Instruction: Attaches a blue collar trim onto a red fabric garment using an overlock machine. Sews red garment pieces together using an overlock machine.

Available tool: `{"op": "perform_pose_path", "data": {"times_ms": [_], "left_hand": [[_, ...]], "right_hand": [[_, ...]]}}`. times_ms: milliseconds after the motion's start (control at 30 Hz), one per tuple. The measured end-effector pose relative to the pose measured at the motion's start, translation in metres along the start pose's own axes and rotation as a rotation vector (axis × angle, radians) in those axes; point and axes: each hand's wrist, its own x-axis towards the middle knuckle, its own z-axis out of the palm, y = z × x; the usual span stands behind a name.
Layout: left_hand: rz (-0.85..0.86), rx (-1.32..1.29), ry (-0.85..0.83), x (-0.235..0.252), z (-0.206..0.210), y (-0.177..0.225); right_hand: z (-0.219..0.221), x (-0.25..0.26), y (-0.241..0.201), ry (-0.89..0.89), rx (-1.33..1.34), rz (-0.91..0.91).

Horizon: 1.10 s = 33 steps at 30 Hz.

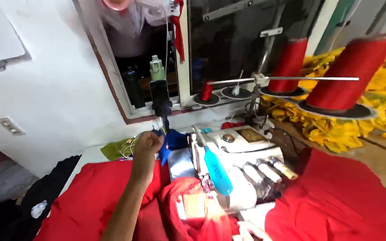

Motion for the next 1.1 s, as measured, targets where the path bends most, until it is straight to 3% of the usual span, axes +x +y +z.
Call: {"op": "perform_pose_path", "data": {"times_ms": [67, 167, 233, 333, 467, 533, 633, 767, 967, 1100], "left_hand": [[-0.006, 0.018, -0.068, -0.062, -0.005, -0.001], [-0.054, 0.051, -0.198, -0.157, -0.003, -0.010], [-0.105, 0.089, -0.195, -0.200, -0.001, -0.010], [-0.124, 0.124, -0.131, -0.237, -0.002, -0.015], [-0.151, 0.136, -0.191, -0.236, 0.006, -0.021], [-0.086, 0.179, -0.230, -0.221, 0.011, -0.026], [0.060, 0.263, -0.226, -0.207, 0.018, -0.030], [0.096, 0.372, -0.241, -0.217, 0.018, -0.030], [0.306, 0.626, -0.232, -0.205, 0.017, -0.033], [0.235, 0.569, -0.153, -0.201, 0.017, -0.033]], "right_hand": [[0.001, -0.009, -0.054, -0.139, 0.312, 0.036], [0.022, -0.014, -0.109, -0.499, 0.717, 0.433], [0.034, -0.007, -0.114, -0.423, 0.899, 0.631], [0.030, -0.006, -0.113, -0.275, 0.886, 0.687], [0.016, -0.011, -0.104, -0.305, 0.665, 0.487], [0.009, -0.015, -0.104, -0.316, 0.608, 0.431], [0.002, -0.017, -0.107, -0.287, 0.515, 0.437], [-0.006, -0.019, -0.099, -0.289, 0.444, 0.445], [-0.005, -0.021, -0.097, -0.300, 0.413, 0.468], [-0.012, -0.020, -0.095, -0.268, 0.331, 0.386]]}}
